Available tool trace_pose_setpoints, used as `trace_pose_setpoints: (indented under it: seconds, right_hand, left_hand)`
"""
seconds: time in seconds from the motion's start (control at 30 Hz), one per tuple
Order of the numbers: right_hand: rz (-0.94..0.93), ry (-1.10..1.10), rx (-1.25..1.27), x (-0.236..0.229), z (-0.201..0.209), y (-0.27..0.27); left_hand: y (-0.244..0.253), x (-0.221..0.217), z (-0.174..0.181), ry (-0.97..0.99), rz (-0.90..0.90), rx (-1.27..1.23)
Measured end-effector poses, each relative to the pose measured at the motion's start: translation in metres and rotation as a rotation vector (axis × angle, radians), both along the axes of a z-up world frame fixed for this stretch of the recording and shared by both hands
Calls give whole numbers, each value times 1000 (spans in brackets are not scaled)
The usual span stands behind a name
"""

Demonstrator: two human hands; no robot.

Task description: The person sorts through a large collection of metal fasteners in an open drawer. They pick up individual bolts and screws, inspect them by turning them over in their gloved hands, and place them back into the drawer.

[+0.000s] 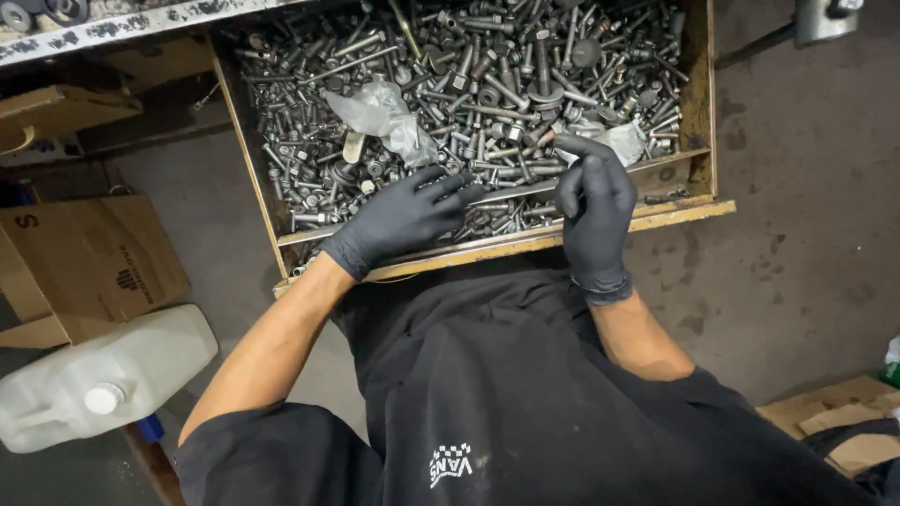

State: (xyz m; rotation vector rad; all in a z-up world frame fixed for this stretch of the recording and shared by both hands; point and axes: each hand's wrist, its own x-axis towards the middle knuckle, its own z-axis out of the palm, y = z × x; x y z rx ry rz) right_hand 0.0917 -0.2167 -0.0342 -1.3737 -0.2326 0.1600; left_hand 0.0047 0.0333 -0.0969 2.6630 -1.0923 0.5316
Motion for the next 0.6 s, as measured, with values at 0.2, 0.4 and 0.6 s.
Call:
trace_pose_setpoints:
  seconds: [0.2, 0.4, 0.6]
  right_hand:
    - [24, 12, -80, -8, 0, 0]
    - [33, 40, -62, -16, 2, 5]
    - [24, 46, -91, -20, 11, 4]
  left_hand:
    - [-14, -6, 30, -14, 101, -65]
    - [-28, -4, 31, -10, 156, -62]
    - [-2, -18, 64, 117, 105, -193]
